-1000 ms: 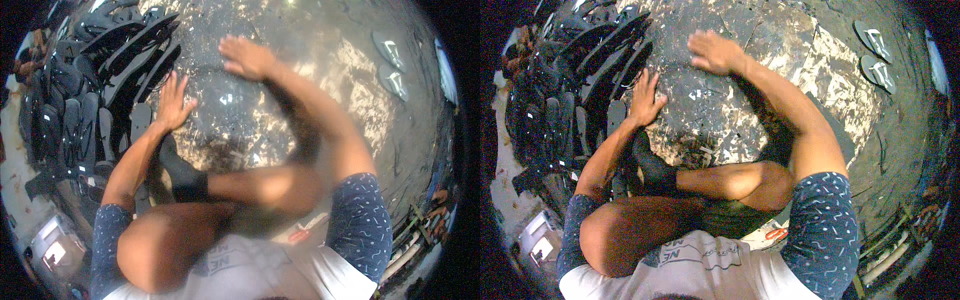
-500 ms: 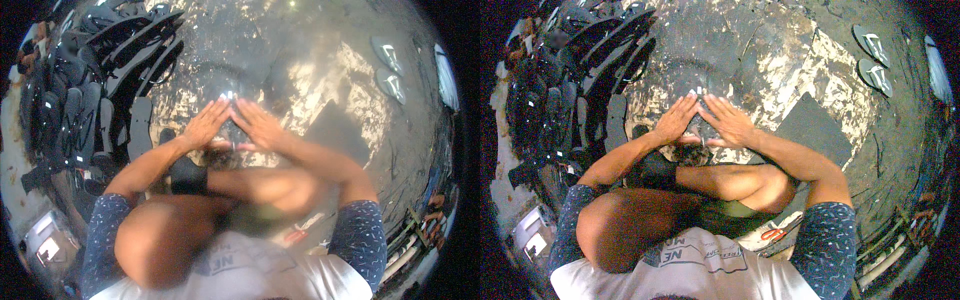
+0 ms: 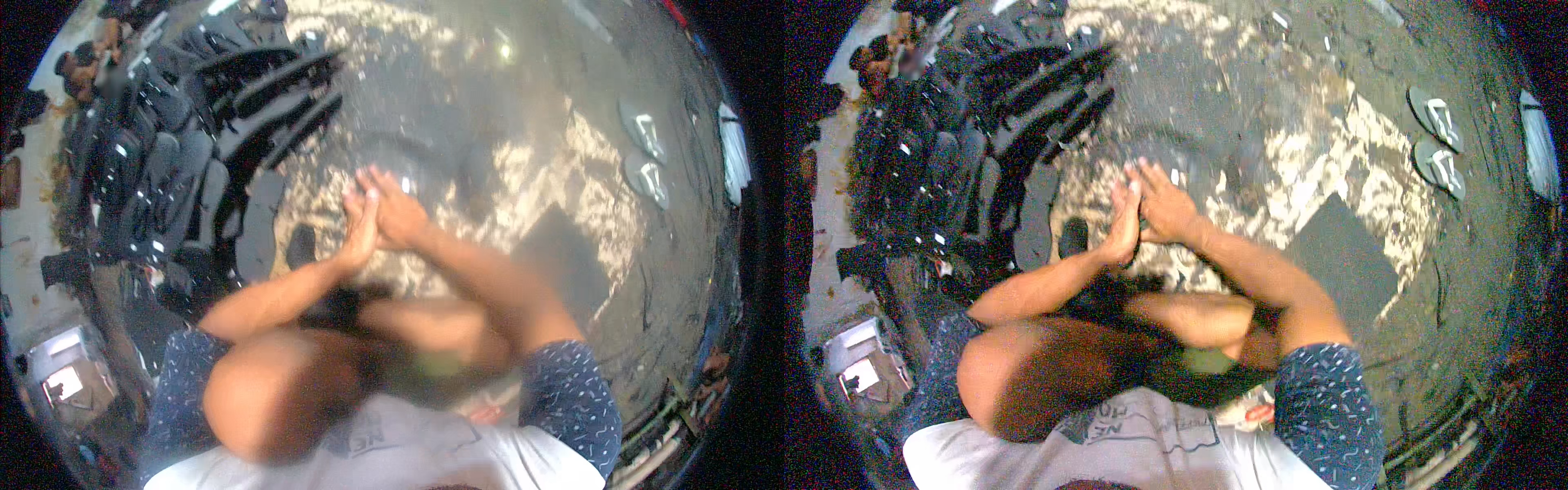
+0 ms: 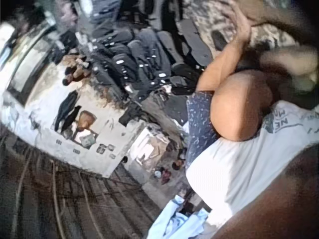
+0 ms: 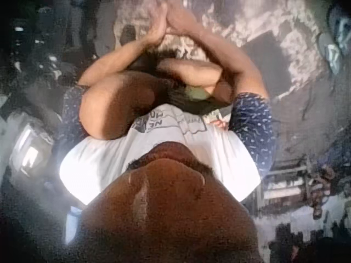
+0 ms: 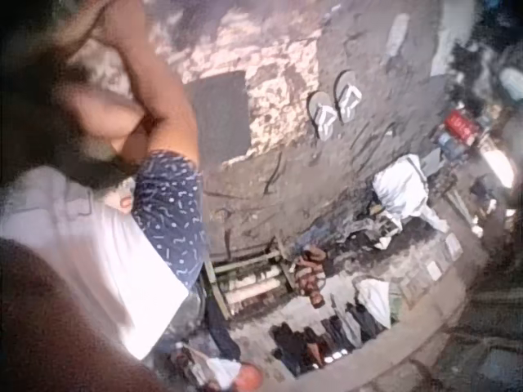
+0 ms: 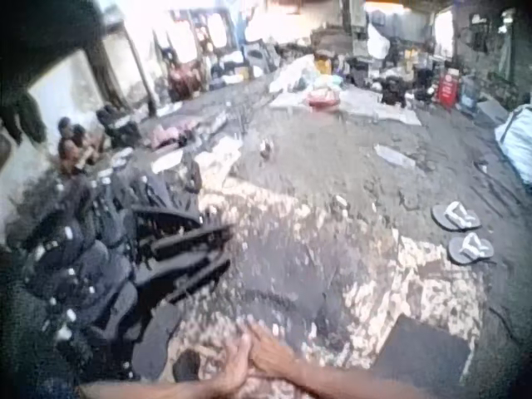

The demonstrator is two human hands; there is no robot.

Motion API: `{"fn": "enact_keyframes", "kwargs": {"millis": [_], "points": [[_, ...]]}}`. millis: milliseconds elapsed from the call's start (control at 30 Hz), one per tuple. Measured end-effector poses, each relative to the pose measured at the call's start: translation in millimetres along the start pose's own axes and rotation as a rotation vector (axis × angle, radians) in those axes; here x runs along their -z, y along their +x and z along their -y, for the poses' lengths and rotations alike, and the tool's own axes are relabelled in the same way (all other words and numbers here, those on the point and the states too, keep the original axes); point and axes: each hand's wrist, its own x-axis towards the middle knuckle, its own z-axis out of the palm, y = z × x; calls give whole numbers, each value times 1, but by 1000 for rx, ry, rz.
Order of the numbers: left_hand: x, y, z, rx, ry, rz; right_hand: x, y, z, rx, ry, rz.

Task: The person sits on the floor and uses a brush to scrub the soles of black slippers. They dip the brush into a small container of liquid and repeatedly scrub each slipper before placing it aside.

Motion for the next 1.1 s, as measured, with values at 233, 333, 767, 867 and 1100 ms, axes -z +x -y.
{"fn": "enact_keyframes", "kwargs": {"millis": [233,333,767,867,1100], "points": [[53,35,-28,-147,-98,-387,-16,5,31,-8,75,34],[79,66,-21,-290,244,-280,-23,-22,26,-27,124,125],[108,65,-37,-220,862,148,288,278,-162,-649,1064,-957],[123,78,-27,-195,806,200,277,297,-174,-583,1034,-1100],[109,16,-40,-333,1221,323,112,-34,-57,-118,174,-2]]}}
